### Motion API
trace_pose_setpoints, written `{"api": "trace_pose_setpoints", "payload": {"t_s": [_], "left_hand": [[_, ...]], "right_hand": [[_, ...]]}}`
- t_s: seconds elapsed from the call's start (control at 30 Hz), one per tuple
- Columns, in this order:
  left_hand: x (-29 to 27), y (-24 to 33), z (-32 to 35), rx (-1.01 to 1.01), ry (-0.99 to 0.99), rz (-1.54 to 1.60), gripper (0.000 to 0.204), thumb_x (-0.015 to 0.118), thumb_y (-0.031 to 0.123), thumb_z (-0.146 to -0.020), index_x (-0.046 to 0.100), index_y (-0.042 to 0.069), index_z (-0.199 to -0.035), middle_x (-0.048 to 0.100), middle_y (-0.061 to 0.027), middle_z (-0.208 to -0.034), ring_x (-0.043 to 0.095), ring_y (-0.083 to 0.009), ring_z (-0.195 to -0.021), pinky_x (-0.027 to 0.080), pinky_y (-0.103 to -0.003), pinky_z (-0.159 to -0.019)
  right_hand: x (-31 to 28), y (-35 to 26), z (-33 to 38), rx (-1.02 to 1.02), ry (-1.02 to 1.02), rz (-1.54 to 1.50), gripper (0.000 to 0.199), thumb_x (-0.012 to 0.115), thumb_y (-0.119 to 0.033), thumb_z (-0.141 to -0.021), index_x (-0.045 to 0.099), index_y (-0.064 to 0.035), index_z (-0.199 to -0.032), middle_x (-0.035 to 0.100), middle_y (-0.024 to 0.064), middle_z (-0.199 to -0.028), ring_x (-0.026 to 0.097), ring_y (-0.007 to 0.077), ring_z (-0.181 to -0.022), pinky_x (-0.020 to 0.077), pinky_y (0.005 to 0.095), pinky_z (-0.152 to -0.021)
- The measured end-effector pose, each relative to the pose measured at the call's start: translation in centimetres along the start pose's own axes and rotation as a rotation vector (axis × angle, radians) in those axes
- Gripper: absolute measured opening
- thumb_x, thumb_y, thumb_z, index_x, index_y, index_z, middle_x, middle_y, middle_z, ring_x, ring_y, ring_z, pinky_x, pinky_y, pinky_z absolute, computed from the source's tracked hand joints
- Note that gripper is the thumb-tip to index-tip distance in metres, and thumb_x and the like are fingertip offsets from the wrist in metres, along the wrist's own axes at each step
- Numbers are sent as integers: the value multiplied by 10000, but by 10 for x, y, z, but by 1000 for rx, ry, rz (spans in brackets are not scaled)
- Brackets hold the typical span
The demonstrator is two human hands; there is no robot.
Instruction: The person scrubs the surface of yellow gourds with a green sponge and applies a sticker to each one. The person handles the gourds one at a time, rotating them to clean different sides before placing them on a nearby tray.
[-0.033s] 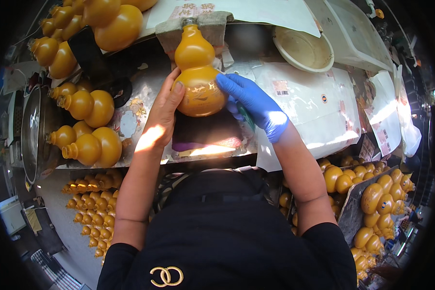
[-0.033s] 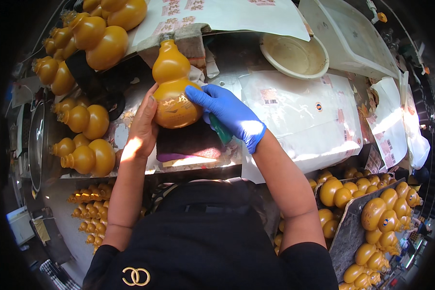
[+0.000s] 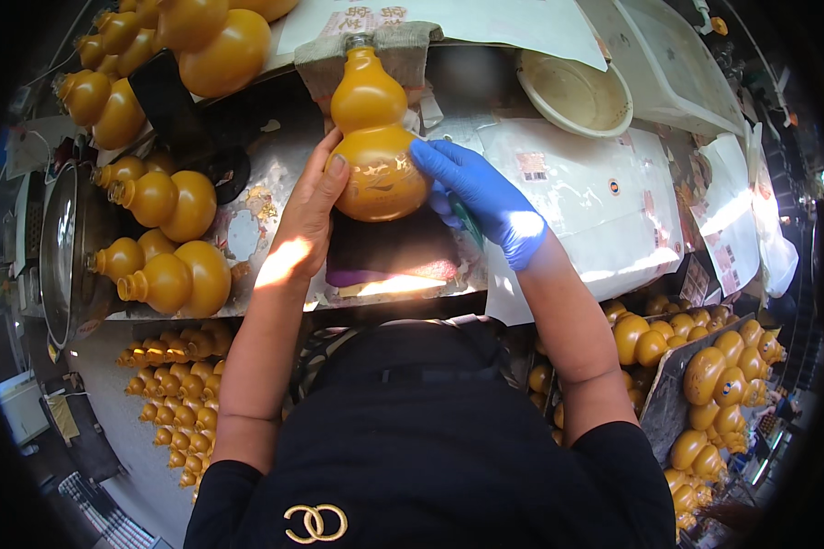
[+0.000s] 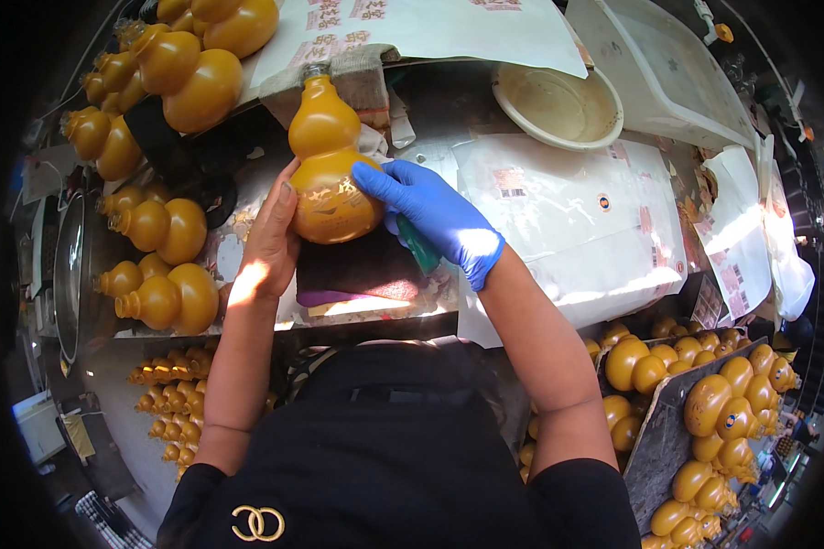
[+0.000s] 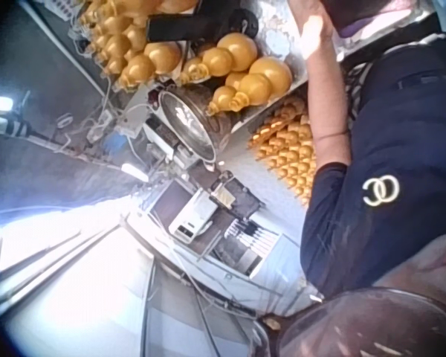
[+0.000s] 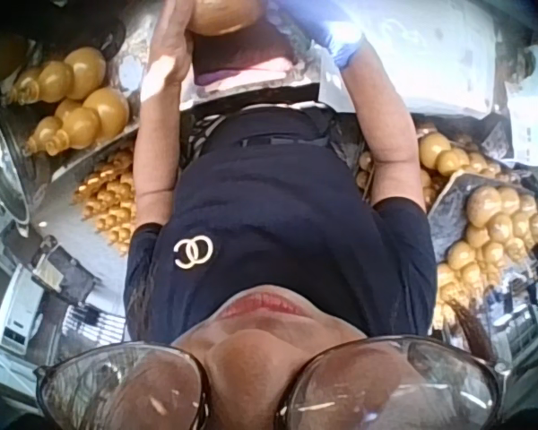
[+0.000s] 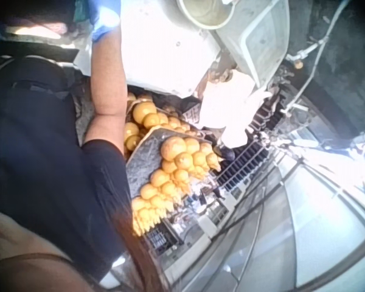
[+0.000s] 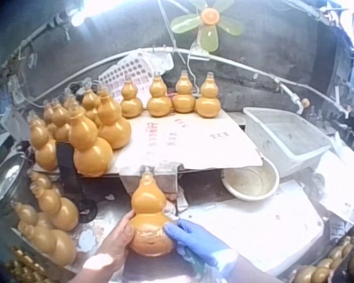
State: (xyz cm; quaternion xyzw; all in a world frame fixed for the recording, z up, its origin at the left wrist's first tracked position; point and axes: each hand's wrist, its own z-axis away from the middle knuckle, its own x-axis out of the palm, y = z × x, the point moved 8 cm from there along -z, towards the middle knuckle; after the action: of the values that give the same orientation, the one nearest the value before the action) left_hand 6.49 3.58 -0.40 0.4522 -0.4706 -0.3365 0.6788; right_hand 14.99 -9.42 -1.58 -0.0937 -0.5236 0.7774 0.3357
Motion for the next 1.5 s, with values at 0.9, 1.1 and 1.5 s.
{"api": "trace_pose_setpoints", "payload": {"t_s": [0.9, 1.1, 1.5], "left_hand": [[12, 31, -13, 45, 59, -170, 830, 808, 222, -728, 352, 4, -1387, 492, -136, -1278, 469, -236, -1211, 346, -349, -1051], [10, 30, -16, 38, 49, -131, 767, 801, 222, -737, 401, 2, -1355, 520, -123, -1242, 487, -218, -1188, 344, -325, -1047], [-3, 15, -25, -43, 53, -35, 648, 724, 301, -841, 435, -3, -1334, 527, -119, -1237, 503, -195, -1173, 387, -307, -1010]], "right_hand": [[-4, 5, 0, -72, -13, 41, 567, 652, -531, -837, 610, -19, -1076, 523, 14, -694, 487, 78, -592, 394, 204, -532], [-8, 7, 1, 47, 10, 22, 645, 599, -607, -834, 620, 3, -1042, 540, 42, -698, 509, 114, -591, 423, 227, -550], [-5, -8, -8, -15, 20, 166, 661, 566, -622, -851, 618, 25, -974, 564, 65, -746, 528, 138, -623, 447, 260, -592]]}}
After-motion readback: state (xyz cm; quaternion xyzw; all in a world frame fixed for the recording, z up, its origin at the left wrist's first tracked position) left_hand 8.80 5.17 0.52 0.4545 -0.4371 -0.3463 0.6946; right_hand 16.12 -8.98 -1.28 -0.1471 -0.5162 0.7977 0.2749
